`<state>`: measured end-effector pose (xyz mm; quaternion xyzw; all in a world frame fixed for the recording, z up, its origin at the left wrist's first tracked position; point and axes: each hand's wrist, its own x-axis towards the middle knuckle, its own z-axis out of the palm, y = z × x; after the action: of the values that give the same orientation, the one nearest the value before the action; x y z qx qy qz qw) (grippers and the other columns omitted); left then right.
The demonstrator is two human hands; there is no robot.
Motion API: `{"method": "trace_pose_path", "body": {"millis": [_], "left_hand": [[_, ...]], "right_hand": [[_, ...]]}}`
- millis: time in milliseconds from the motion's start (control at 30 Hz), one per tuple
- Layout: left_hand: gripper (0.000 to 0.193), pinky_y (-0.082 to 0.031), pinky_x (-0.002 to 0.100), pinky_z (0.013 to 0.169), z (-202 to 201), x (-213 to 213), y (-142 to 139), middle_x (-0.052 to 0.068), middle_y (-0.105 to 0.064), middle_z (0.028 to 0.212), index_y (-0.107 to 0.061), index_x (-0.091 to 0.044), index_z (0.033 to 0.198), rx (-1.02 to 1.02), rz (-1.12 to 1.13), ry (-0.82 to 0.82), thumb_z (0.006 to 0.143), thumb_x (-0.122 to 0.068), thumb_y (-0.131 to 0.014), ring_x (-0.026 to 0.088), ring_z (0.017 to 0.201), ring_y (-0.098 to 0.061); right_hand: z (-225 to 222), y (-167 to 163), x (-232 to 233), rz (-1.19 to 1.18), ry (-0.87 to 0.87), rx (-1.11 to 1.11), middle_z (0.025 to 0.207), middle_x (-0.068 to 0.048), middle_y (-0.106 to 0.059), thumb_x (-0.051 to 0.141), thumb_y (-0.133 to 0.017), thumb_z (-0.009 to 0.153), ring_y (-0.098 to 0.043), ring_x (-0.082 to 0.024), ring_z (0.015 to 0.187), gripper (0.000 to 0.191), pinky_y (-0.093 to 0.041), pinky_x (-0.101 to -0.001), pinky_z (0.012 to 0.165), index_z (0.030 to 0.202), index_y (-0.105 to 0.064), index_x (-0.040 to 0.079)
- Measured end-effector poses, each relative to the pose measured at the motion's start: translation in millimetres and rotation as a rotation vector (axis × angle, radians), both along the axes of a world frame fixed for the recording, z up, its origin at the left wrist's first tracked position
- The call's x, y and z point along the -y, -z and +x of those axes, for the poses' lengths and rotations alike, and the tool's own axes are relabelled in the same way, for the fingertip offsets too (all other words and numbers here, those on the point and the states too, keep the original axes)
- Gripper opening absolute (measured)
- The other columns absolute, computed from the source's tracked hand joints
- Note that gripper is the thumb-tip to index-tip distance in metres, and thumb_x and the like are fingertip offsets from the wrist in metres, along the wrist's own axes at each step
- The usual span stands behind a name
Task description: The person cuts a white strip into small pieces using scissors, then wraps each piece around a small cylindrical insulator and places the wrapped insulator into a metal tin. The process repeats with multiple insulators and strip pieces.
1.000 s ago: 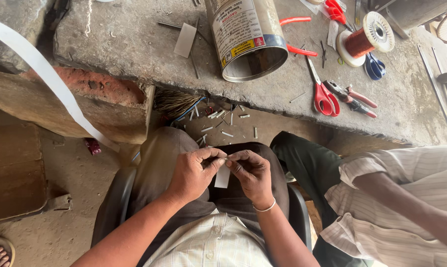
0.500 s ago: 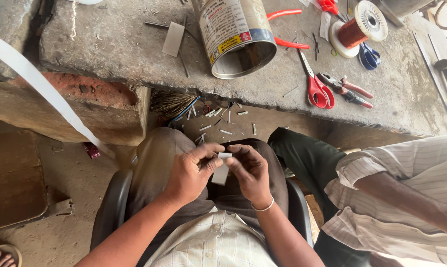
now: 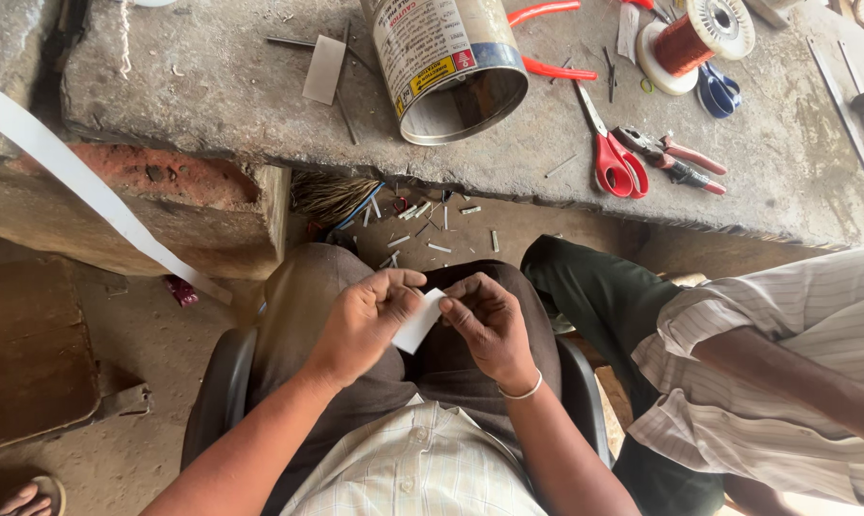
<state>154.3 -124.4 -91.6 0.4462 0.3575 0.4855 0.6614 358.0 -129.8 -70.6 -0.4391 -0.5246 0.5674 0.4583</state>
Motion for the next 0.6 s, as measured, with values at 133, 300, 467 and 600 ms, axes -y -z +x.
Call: {"method": "trace_pose_path", "body": {"millis": [133, 300, 467, 600], "left_hand": [[0.026, -0.06, 0.023, 0.076, -3.9, 5.6, -9.6, 0.002, -0.08, 0.094, -0.077, -0.003, 0.117, -0.272, 0.082, -0.013, 0.091, -0.007, -0.075, 0.006, 0.084, -0.071], [0.035, -0.061, 0.023, 0.077, -2.6, 4.7, -18.8, 0.003, -0.078, 0.097, -0.072, -0.004, 0.121, -0.202, 0.033, -0.026, 0.086, -0.002, -0.073, 0.006, 0.085, -0.072], [0.024, -0.061, 0.024, 0.076, -2.0, 6.7, -18.7, 0.005, -0.079, 0.097, -0.075, -0.003, 0.114, -0.201, 0.2, -0.139, 0.091, -0.007, -0.076, 0.007, 0.086, -0.072], [0.018, -0.061, 0.024, 0.069, -1.9, 10.0, -21.0, 0.007, -0.081, 0.093, -0.079, -0.004, 0.106, -0.274, 0.253, -0.186, 0.089, -0.009, -0.078, 0.008, 0.081, -0.074]], "right_hand": [[-1.6, 2.0, 1.3, 0.006, 0.031, -0.012, 0.092, -0.003, -0.07, 0.006, -0.073, 0.098, -0.062, -0.009, 0.084, 0.011, -0.053, -0.025, 0.077, 0.104, -0.067, -0.001], [-6.3, 0.8, 1.7, -0.037, 0.072, -0.033, 0.096, -0.003, -0.072, 0.006, -0.073, 0.093, -0.065, -0.009, 0.084, 0.019, -0.057, -0.0253, 0.075, 0.11, -0.068, 0.0], [-6.8, 8.5, 7.3, 0.038, 0.058, -0.069, 0.094, -0.005, -0.071, -0.001, -0.074, 0.094, -0.067, -0.01, 0.082, 0.012, -0.06, -0.0265, 0.074, 0.105, -0.07, -0.002], [-6.0, 13.0, 10.5, 0.111, 0.062, -0.033, 0.094, -0.006, -0.072, -0.002, -0.073, 0.094, -0.068, -0.011, 0.082, 0.006, -0.061, -0.0267, 0.071, 0.1, -0.071, -0.002]]}}
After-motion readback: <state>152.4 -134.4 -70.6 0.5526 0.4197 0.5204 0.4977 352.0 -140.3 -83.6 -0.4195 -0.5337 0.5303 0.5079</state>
